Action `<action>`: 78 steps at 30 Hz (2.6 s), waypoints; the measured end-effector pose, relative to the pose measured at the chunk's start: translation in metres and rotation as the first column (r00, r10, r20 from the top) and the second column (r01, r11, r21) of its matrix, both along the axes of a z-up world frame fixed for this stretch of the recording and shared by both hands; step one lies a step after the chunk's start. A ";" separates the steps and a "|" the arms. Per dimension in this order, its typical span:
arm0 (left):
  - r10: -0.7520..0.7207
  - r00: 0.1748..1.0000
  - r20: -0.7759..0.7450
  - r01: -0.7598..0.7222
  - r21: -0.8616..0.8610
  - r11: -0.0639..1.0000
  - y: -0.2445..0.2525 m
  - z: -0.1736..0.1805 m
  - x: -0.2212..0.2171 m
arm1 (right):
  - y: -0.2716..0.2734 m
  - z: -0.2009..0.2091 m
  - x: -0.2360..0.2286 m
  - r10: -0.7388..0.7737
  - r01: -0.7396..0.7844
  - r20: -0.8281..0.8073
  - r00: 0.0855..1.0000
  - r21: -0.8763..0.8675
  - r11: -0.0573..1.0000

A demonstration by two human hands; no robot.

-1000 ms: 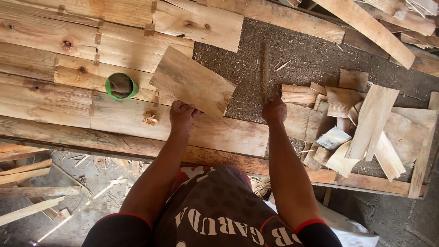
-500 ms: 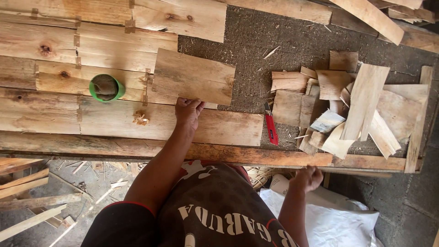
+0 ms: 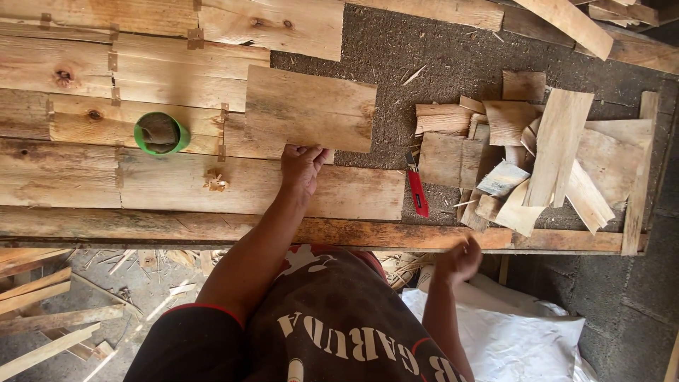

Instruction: Fitting thin pieces of wood veneer together to create a flat surface.

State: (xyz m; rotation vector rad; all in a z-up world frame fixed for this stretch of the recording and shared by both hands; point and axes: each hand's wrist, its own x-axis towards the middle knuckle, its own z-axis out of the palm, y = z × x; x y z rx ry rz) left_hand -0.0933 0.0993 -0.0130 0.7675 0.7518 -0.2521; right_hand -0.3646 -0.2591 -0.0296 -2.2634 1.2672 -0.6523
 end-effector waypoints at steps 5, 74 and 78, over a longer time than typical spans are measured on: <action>-0.047 0.999 -0.026 0.047 0.008 0.999 -0.013 0.048 -0.016 | 0.084 0.064 0.129 0.491 -0.533 0.213 0.845 0.256 0.806; -0.055 0.995 0.087 0.072 -0.206 0.976 0.037 -0.008 -0.043 | 0.148 0.062 0.239 0.144 -0.426 0.416 0.898 0.904 0.044; -0.101 0.994 0.050 0.108 -0.147 0.983 0.032 -0.012 -0.025 | 0.147 0.054 0.253 0.139 -0.330 0.309 0.941 0.929 0.167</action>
